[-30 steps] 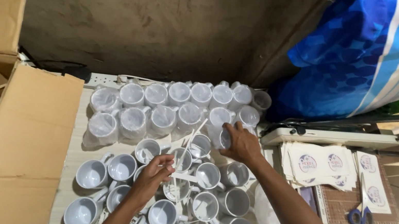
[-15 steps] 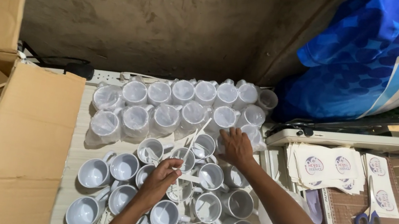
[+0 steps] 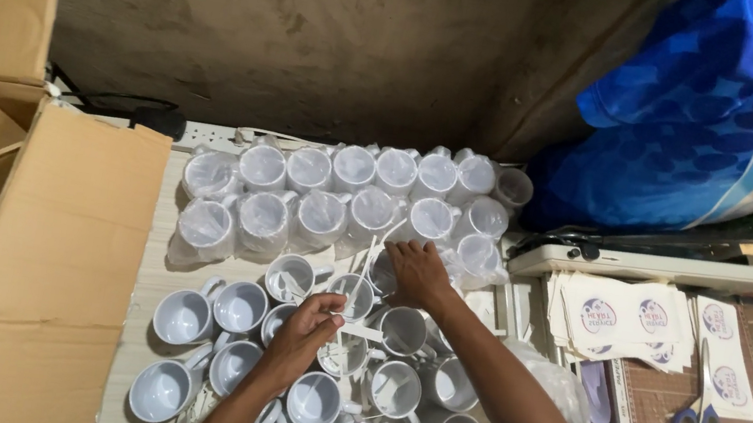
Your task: The person wraps white ceramic mugs individually in clear plastic bags. They pick up a mug from a pile on the table, place it inside a bag, and then set the wrapped mug down on the table. This process is repeated continuously for multiple mugs.
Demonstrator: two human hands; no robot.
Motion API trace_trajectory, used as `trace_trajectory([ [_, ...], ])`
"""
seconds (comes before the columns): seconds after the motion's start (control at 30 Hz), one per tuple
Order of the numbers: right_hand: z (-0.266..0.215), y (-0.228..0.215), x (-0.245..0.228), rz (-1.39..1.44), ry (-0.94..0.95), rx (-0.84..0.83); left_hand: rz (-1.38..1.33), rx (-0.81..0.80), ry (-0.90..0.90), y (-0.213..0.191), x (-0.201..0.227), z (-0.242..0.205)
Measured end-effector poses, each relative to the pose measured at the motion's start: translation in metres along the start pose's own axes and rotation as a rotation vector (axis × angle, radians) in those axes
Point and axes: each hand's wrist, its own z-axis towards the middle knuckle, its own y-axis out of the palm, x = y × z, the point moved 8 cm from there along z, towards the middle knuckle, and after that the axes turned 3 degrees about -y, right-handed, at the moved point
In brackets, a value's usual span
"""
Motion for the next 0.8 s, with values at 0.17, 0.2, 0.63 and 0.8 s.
trace_trajectory([
  [0.17, -0.007, -0.015, 0.003, 0.091, -0.048, 0.050, -0.099, 0.002, 0.017, -0.008, -0.007, 0.000],
  [0.2, -0.009, -0.023, 0.004, 0.106, -0.066, 0.121, -0.102, 0.007, 0.033, -0.010, -0.006, 0.000],
  [0.63, -0.141, -0.048, -0.021, 0.910, 0.066, 0.365, -0.019, 0.031, 0.276, -0.002, 0.035, -0.034],
  [0.8, -0.171, 0.049, -0.077, 1.900, -0.041, 0.240, -0.066, -0.147, 0.173, 0.025, 0.049, -0.070],
])
